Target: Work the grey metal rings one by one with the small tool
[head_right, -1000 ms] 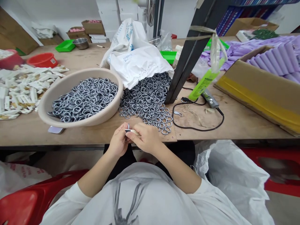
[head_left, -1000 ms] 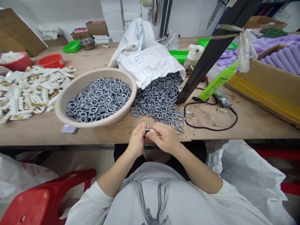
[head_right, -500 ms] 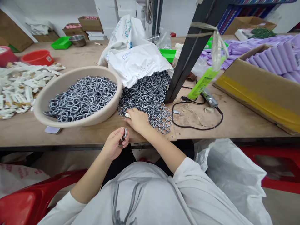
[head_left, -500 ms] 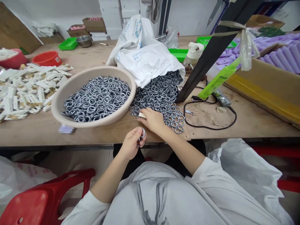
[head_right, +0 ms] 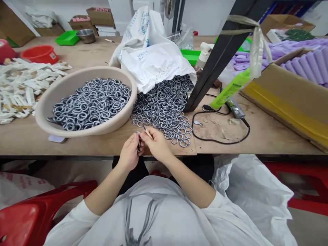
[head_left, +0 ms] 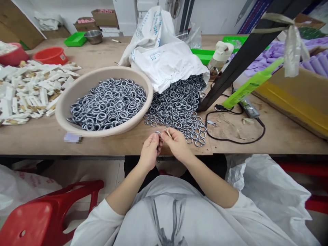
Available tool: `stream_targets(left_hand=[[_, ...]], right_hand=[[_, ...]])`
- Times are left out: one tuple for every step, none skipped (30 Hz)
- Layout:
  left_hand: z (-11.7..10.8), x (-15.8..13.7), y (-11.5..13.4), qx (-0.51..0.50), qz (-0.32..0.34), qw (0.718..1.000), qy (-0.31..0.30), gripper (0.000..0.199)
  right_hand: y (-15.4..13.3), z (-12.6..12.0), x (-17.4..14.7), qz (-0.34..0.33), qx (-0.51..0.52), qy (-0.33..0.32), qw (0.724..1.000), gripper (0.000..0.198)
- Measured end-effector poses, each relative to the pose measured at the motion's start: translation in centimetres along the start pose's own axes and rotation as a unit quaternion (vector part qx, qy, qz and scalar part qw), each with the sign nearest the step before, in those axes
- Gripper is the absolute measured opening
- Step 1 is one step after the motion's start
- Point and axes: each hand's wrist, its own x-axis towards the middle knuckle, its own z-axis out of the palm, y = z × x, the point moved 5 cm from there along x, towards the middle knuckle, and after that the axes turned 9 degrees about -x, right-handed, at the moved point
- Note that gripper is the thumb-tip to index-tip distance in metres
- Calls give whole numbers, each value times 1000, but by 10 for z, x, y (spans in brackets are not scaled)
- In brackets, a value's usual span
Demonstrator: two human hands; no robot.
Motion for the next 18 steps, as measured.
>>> stream_targets(left_hand=[[3, -1, -2, 5, 10, 1000, -5, 50], [6, -1, -4, 9, 19, 1000, -11, 51], [8, -2, -4, 12, 27, 999, -19, 51], [10, -4, -3, 14, 31, 999, -29, 52], [13, -5, -2, 15, 30, 999, -41, 52], [15, -6, -1, 15, 24, 998, -54, 52], [18, -8, 0, 13, 13, 998, -65, 51], [20, -9, 1, 8, -1, 997, -73, 51], [21, -10, 1, 1, -17, 997, -76, 51], [22, -11, 1, -7, -29, 997, -73, 50], [22, -12, 2, -17, -38, 997, -64, 50], [22, -12, 2, -26, -41, 998, -51, 50], [21, -12, 2, -33, -43, 998, -38, 50], [21, -12, 3, -39, -43, 998, -29, 51], [20, -11, 3, -43, -43, 998, -23, 52], [20, -11, 3, -45, -45, 998, -22, 53], [21, -10, 3, -44, -47, 998, -26, 53], [21, -10, 3, -42, -48, 997, -32, 53]], right_hand=[[0, 0, -6, -10, -2, 27, 1000, 26], [-1, -1, -9, -30, -19, 51, 998, 24], [-4, -3, -11, -55, -42, 64, 996, 23], [-6, -5, -11, -78, -65, 66, 993, 24], [-8, -7, -10, -92, -84, 58, 990, 23], [-10, -10, -8, -96, -99, 48, 989, 22], [-11, -15, -5, -91, -111, 44, 989, 23], [-13, -19, -4, -85, -122, 44, 988, 25], [-15, -22, -4, -84, -139, 44, 986, 28], [-18, -24, -5, -92, -166, 42, 981, 31], [-22, -25, -7, -110, -203, 34, 972, 33], [-25, -23, -11, -132, -243, 20, 961, 34], [-28, -21, -14, -152, -283, 6, 947, 37], [-30, -18, -18, -168, -316, -3, 934, 39], [-32, -16, -21, -179, -342, -7, 923, 41], [-33, -15, -24, -186, -359, -6, 915, 42], [-34, -14, -25, -191, -371, -6, 909, 42], [-34, -13, -25, -195, -378, -7, 905, 42]])
